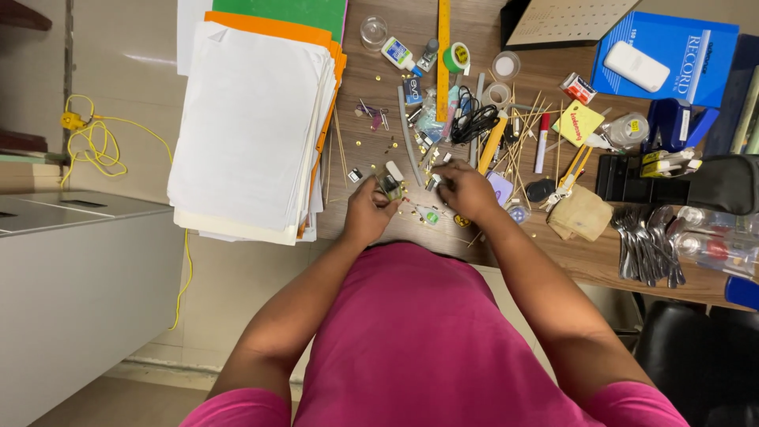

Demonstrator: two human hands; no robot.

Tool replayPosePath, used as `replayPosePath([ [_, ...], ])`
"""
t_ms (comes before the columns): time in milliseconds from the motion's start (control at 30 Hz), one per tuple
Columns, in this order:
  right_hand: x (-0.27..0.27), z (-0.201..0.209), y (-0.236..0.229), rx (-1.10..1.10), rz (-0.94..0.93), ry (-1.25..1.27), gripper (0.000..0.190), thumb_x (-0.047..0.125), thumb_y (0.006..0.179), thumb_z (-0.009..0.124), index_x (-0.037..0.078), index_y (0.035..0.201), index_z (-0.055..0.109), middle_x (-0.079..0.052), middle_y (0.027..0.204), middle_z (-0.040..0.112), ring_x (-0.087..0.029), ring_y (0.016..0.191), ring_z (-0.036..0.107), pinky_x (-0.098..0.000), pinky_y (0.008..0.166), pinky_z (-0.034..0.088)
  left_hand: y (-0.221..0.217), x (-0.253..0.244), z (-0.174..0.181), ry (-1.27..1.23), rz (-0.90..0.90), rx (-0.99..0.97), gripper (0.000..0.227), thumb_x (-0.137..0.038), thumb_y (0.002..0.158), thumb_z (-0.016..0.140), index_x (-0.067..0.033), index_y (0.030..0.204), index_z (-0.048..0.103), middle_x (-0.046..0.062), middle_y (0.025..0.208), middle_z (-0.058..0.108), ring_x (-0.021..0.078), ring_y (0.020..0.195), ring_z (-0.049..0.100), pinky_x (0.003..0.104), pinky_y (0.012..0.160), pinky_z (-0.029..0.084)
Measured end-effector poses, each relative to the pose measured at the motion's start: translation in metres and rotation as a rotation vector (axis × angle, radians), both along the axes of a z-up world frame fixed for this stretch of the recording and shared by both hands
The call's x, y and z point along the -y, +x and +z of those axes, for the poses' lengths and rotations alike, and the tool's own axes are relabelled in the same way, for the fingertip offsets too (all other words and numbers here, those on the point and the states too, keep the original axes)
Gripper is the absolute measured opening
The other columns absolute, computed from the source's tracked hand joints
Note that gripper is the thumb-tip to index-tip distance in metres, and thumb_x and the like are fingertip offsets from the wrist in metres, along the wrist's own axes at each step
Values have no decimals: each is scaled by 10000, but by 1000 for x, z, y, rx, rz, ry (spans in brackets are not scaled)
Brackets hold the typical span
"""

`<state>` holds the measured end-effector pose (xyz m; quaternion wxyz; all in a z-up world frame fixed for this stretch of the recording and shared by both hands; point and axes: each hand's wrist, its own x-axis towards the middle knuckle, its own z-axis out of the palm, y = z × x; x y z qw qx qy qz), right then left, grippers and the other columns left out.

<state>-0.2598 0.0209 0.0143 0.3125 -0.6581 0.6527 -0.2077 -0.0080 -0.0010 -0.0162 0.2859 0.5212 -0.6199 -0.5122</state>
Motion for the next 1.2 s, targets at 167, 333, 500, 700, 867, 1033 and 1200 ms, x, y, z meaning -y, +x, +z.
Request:
replayPosePath([
  [167,5,-8,0,-106,19,51,315,176,862,730,129,1173,720,-96,1192,682,-325,1013,682,-418,869,549,5,-2,5,-54,-1,5,519,-60,793,842,15,1247,602,126,965,753,188,816,767,315,719,635],
  [333,3,2,-8,-147,5,115,309,233,834,752,110,1110,688,-103,1145,669,-333,976,680,-440,822,548,5,-2,5,-23,-16,23,476,-57,800,844,17,1214,622,129,946,754,197,813,771,317,723,633],
  [500,-3,7,-12,-140,-10,146,289,234,827,749,105,1070,660,-96,1097,662,-335,944,685,-442,806,546,1,-1,2,-39,-37,11,500,-55,802,836,19,1239,606,135,967,761,199,836,772,315,726,631],
  [700,-7,0,-15,-95,-14,66,278,199,797,769,99,1035,665,-104,1056,668,-337,940,680,-433,802,545,-6,-2,-1,-34,-60,66,511,-73,792,854,18,1230,609,145,948,761,215,821,774,318,718,625],
  [867,-7,0,-19,105,-80,-39,298,170,817,807,62,1053,661,-92,995,687,-260,892,679,-373,783,543,-7,-2,7,-52,-62,83,540,-63,791,846,26,1258,590,156,978,744,218,819,768,321,708,624],
  [1033,-16,-7,-20,415,-163,69,272,80,897,826,49,1116,667,-111,811,583,-101,706,503,-269,659,445,-6,-2,12,-65,-48,102,550,-53,792,837,29,1275,587,179,1045,718,216,827,759,321,709,631],
  [1200,-19,35,-7,850,-148,-47,278,-41,883,784,68,1059,599,-46,1161,706,5,747,506,-187,678,443,-8,-1,20,-107,-53,102,561,-35,785,821,20,1290,583,203,1169,666,244,847,748,329,718,626],
])
